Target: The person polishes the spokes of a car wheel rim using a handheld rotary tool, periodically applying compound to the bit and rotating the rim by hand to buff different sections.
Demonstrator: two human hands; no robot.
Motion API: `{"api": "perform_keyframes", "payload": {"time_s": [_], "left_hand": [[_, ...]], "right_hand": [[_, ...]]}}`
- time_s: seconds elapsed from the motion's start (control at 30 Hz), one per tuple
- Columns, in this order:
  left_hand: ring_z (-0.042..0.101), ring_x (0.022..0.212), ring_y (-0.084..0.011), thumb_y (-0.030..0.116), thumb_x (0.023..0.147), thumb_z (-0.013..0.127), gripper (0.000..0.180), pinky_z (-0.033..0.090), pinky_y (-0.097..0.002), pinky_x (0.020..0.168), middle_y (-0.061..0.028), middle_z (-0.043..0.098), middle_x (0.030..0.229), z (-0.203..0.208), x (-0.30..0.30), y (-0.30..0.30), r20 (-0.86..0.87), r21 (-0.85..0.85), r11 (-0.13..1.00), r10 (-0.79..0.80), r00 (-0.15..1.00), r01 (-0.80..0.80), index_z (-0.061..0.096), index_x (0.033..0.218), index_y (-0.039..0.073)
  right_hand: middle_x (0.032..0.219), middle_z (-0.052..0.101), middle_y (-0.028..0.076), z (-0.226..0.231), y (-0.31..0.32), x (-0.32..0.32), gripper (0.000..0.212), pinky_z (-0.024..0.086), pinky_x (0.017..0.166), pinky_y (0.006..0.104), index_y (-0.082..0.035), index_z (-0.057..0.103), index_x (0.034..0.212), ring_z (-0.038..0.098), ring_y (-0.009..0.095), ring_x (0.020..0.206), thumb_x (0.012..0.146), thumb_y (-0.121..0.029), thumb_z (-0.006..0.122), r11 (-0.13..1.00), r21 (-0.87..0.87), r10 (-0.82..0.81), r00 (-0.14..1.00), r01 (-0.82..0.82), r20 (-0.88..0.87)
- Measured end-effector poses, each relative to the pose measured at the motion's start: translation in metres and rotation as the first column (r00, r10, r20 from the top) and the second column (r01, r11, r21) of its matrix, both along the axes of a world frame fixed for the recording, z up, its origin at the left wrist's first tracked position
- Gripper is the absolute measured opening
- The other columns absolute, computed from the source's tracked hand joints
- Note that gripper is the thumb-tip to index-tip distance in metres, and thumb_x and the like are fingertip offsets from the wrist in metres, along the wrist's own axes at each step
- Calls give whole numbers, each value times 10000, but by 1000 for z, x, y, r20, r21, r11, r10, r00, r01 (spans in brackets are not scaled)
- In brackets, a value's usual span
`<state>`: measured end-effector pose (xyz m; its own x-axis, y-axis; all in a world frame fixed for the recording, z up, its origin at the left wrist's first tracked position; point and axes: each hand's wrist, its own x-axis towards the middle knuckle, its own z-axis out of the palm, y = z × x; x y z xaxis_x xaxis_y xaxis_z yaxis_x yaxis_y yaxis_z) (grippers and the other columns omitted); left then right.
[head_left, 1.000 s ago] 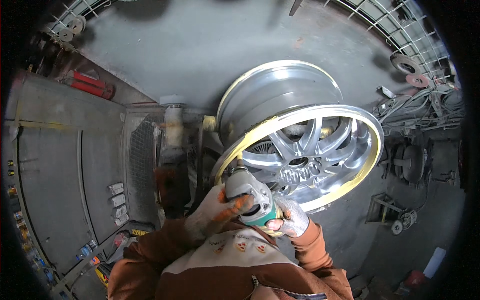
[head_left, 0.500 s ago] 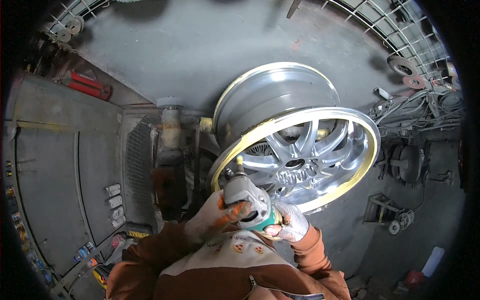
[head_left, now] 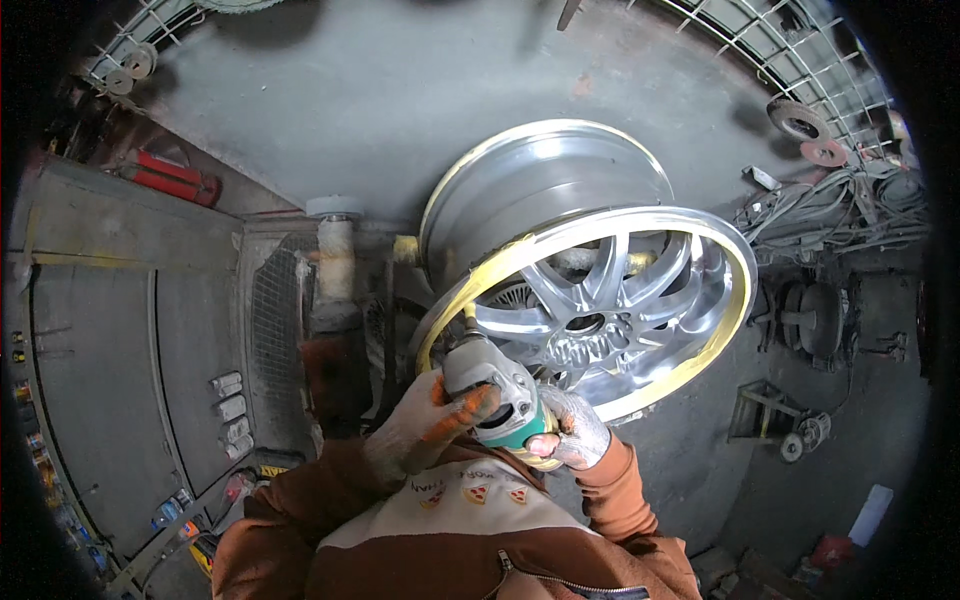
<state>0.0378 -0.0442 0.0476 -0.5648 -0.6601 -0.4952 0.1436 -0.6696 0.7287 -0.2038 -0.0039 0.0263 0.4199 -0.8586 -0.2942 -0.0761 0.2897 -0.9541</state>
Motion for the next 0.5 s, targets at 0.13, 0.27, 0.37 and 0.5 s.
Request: {"api": "perform_keyframes", "payload": {"time_s": [0.13,0.27,0.37,0.5], "left_hand": [[584,1018,-128,456,960,682,494,492,-303,890,-40,633,1116,-8,6,-4,-3,-32,997,75,997,-75,592,1226,50],[590,1001,-125,489,936,703,532,494,-303,874,-38,643,1086,-1,7,-2,11,-22,996,91,996,-91,600,1211,45],[599,982,-121,493,929,710,540,500,-296,851,-37,647,1081,-13,12,2,58,78,993,83,995,-87,603,1207,42],[609,941,-111,484,929,709,533,510,-272,788,-32,651,1061,-8,8,-2,82,-118,989,101,991,-92,605,1205,40]], "right_hand": [[1012,663,138,6,-15,8,580,488,868,383,13,634,1175,623,259,922,806,-411,776,992,122,26,999,-28,23],[999,659,119,2,-13,10,515,483,868,361,7,633,1163,609,222,907,829,-356,780,997,65,36,998,-39,55],[1017,657,112,4,-13,9,529,480,879,355,17,626,1172,606,213,923,832,-357,783,996,79,42,998,-46,51],[1058,653,102,14,-20,12,564,474,900,349,20,621,1195,595,195,962,819,-360,804,983,179,15,992,-37,123]]}}
